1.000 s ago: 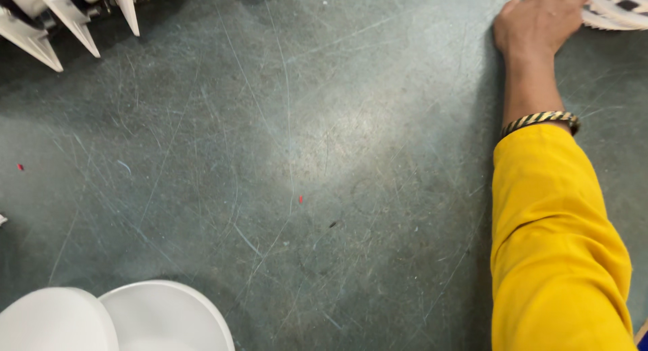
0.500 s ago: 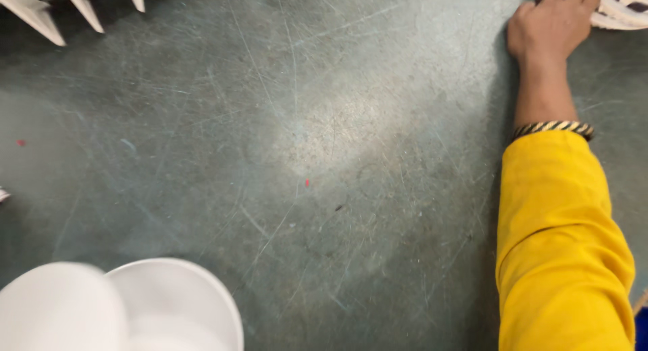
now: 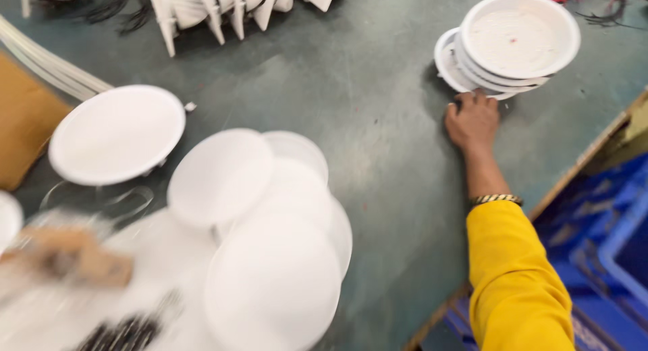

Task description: The person assembles circular LED light fixtures by placing small black components onto the back of each unit and securing them with a green electric screwdriver. The person repeatedly picks up a fixture, positions the components, drives screws, and sets the completed unit aside.

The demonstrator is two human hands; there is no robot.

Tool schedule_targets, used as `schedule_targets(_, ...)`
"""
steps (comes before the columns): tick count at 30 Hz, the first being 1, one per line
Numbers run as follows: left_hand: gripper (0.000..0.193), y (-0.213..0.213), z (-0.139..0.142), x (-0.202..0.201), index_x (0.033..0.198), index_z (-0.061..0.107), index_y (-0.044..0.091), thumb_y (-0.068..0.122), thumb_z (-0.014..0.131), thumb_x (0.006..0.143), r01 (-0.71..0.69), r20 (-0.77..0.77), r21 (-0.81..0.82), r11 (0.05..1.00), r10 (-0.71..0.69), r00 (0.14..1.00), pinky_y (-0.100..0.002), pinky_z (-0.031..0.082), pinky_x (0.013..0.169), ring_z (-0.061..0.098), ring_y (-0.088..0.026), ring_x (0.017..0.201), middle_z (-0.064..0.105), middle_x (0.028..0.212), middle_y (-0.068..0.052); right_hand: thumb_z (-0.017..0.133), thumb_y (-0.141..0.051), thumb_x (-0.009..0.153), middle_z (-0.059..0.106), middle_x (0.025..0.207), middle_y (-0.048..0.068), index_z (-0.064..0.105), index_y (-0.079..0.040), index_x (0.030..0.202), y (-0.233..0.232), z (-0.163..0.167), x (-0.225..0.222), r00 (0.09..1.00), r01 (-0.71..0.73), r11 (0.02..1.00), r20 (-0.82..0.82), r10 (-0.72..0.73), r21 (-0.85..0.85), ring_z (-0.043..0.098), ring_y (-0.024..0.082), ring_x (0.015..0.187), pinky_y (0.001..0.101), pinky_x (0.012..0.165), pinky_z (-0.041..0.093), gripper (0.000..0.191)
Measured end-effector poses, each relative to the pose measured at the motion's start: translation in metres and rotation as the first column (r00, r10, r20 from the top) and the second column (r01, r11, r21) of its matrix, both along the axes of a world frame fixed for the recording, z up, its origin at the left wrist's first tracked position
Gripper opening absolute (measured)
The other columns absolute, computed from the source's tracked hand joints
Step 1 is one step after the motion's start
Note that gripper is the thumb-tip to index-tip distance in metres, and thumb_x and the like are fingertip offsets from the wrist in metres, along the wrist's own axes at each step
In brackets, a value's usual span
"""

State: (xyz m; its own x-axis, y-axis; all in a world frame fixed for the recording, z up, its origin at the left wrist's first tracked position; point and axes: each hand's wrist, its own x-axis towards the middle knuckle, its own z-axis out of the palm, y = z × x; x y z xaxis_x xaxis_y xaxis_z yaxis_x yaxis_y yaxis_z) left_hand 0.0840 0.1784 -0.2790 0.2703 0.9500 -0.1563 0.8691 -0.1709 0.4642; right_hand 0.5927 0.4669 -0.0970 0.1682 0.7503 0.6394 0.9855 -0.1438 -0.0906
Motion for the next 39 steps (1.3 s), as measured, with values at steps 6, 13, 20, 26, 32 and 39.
schedule_targets(6, 0.076, -0.082, 0.059, -0.072, 0.14, 0.048, 0.01, 0.058, 0.063, 0.083, 0.354, -0.035, 0.5, 0.79, -0.39, 0.92, -0.058, 0.018, 0.113, 0.037, -0.035, 0.138, 0.049, 0.145, -0.011, 0.065, -0.028, 0.096, 0.062, 0.13, 0.016, 0.072, -0.013, 0.114, -0.103, -0.019, -0.09, 0.993, -0.116, 0.993, 0.007, 0.116, -0.011, 0.055, 0.042, 0.116, 0.0563, 0.093, 0.046, 0.025)
schedule_targets(13, 0.071, -0.125, 0.143, -0.079, 0.145, 0.047, 0.009, 0.044, 0.065, 0.086, 0.224, 0.131, 0.352, 0.909, -0.285, 0.95, -0.053, 0.016, 0.12, 0.03, -0.033, 0.146, 0.05, 0.149, -0.013, 0.066, -0.026, 0.094, 0.06, 0.135, 0.019, 0.07, -0.012, 0.115, -0.189, -0.038, -0.158, 0.935, -0.348, 0.934, 0.047, 0.352, -0.084, 0.054, 0.041, 0.123, 0.0568, 0.094, 0.046, 0.026)
schedule_targets(20, 0.056, -0.12, 0.155, -0.073, 0.133, 0.059, 0.009, 0.041, 0.065, 0.087, 0.253, 0.094, 0.422, 0.871, -0.32, 0.943, -0.051, 0.018, 0.119, 0.035, -0.032, 0.144, 0.054, 0.143, -0.011, 0.068, -0.015, 0.09, 0.072, 0.117, 0.014, 0.078, -0.013, 0.106, -0.255, -0.031, -0.167, 0.87, -0.493, 0.856, -0.079, 0.487, -0.159, 0.072, 0.034, 0.086, 0.043, 0.075, 0.057, 0.019)
schedule_targets(26, 0.046, -0.121, 0.146, -0.072, 0.123, 0.066, 0.011, 0.04, 0.066, 0.087, 0.244, 0.085, 0.399, 0.884, -0.301, 0.95, -0.052, 0.02, 0.118, 0.037, -0.031, 0.142, 0.055, 0.142, -0.009, 0.068, -0.001, 0.091, 0.076, 0.12, 0.006, 0.076, -0.012, 0.102, -0.28, -0.041, -0.158, 0.762, -0.646, 0.763, -0.046, 0.645, 0.003, 0.075, 0.026, 0.088, 0.0357, 0.074, 0.059, 0.018)
schedule_targets(32, 0.044, -0.121, 0.149, -0.068, 0.117, 0.069, 0.012, 0.039, 0.071, 0.083, 0.184, 0.114, 0.414, 0.891, -0.251, 0.961, -0.052, 0.023, 0.116, 0.042, -0.03, 0.139, 0.059, 0.138, -0.008, 0.065, 0.0, 0.106, 0.072, 0.108, 0.015, 0.07, 0.003, 0.106, -0.273, -0.003, -0.098, 0.914, -0.353, 0.827, -0.026, 0.404, 0.437, 0.07, 0.028, 0.095, 0.0336, 0.085, 0.055, 0.005)
schedule_targets(39, 0.043, -0.12, 0.155, -0.065, 0.116, 0.068, 0.009, 0.036, 0.071, 0.082, 0.156, 0.127, 0.461, 0.874, -0.238, 0.963, -0.052, 0.028, 0.114, 0.045, -0.032, 0.136, 0.062, 0.136, -0.007, 0.07, -0.034, 0.107, 0.071, 0.092, 0.01, 0.073, 0.003, 0.111, -0.192, 0.051, -0.037, 0.626, -0.123, 0.992, -0.778, 0.044, -0.043, 0.065, 0.015, 0.071, 0.0309, 0.06, 0.052, 0.038)
